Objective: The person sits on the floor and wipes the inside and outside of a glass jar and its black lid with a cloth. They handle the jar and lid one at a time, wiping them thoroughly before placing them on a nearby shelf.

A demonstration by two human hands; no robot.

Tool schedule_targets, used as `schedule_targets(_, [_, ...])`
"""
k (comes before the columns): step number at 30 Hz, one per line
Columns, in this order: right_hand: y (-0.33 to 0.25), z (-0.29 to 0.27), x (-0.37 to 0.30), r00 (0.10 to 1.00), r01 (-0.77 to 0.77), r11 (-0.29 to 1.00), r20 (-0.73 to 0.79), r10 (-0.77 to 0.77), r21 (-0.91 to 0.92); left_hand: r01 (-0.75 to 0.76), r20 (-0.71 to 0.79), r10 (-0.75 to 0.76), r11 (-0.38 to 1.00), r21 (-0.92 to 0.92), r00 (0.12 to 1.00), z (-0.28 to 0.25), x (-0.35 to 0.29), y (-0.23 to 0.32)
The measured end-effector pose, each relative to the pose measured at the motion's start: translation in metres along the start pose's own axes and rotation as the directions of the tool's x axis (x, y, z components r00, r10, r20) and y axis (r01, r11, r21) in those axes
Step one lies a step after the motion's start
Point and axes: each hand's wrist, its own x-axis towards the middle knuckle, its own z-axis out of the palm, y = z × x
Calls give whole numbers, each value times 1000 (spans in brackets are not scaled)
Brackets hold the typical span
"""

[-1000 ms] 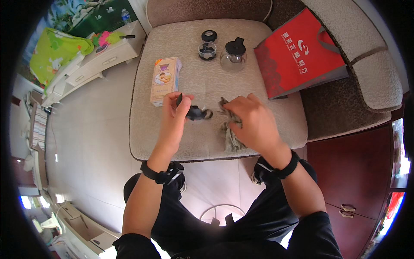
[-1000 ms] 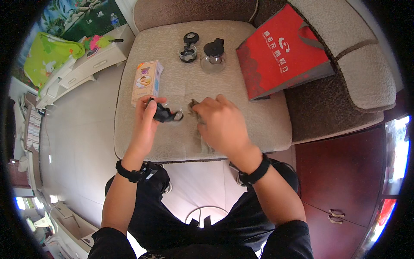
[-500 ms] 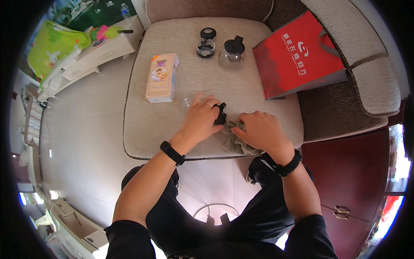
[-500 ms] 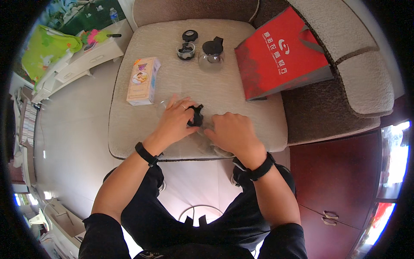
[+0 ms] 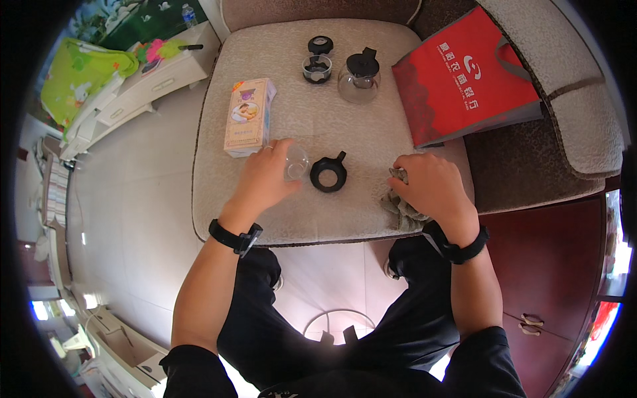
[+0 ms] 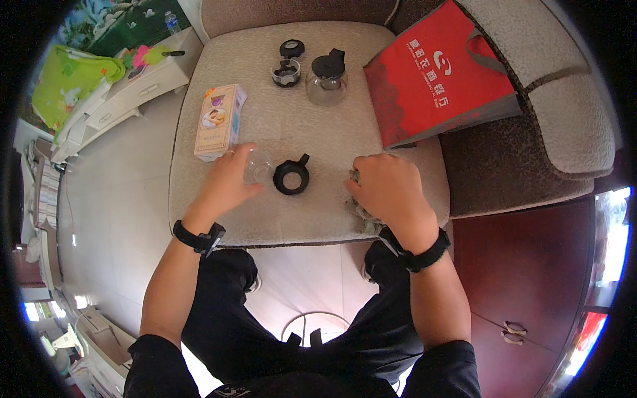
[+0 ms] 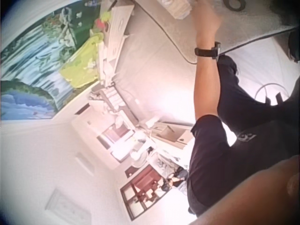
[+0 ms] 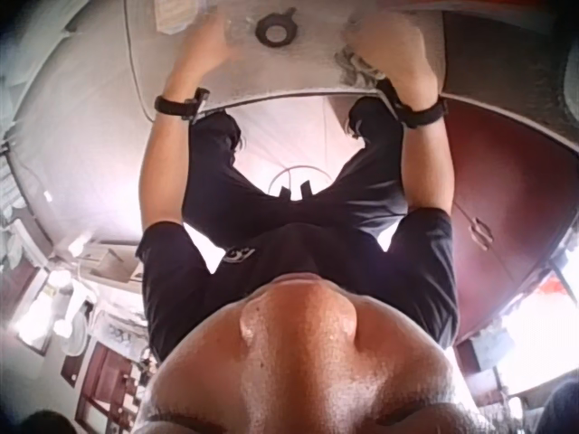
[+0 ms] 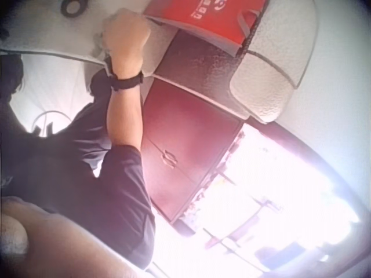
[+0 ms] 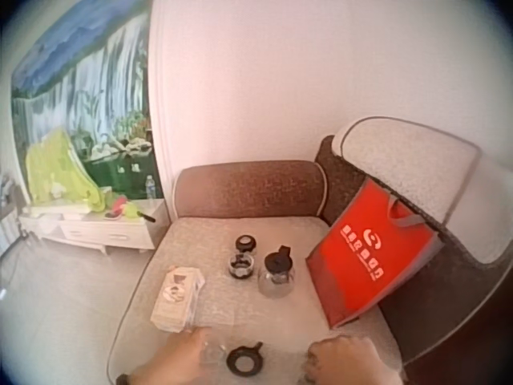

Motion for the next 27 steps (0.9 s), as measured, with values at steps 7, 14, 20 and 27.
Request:
schedule_targets(7, [-13, 1, 3, 999, 24, 1000, 40, -25, 13, -159, -239, 109, 966, -203, 965, -3, 0, 22])
schedule_targets(14, [-18, 7, 4, 995, 94, 995, 42, -95, 25, -213, -83, 206, 973, -85, 975, 20, 2, 54])
schedule_targets(20, [-15, 15, 2, 993, 96, 994, 61, -99, 43, -180, -2, 180, 982, -55, 984, 27, 5, 55])
schedule_targets(27, [-14, 15, -1, 990, 80, 996, 114, -85, 45, -89, 98, 108, 980, -178, 989, 41, 15, 47])
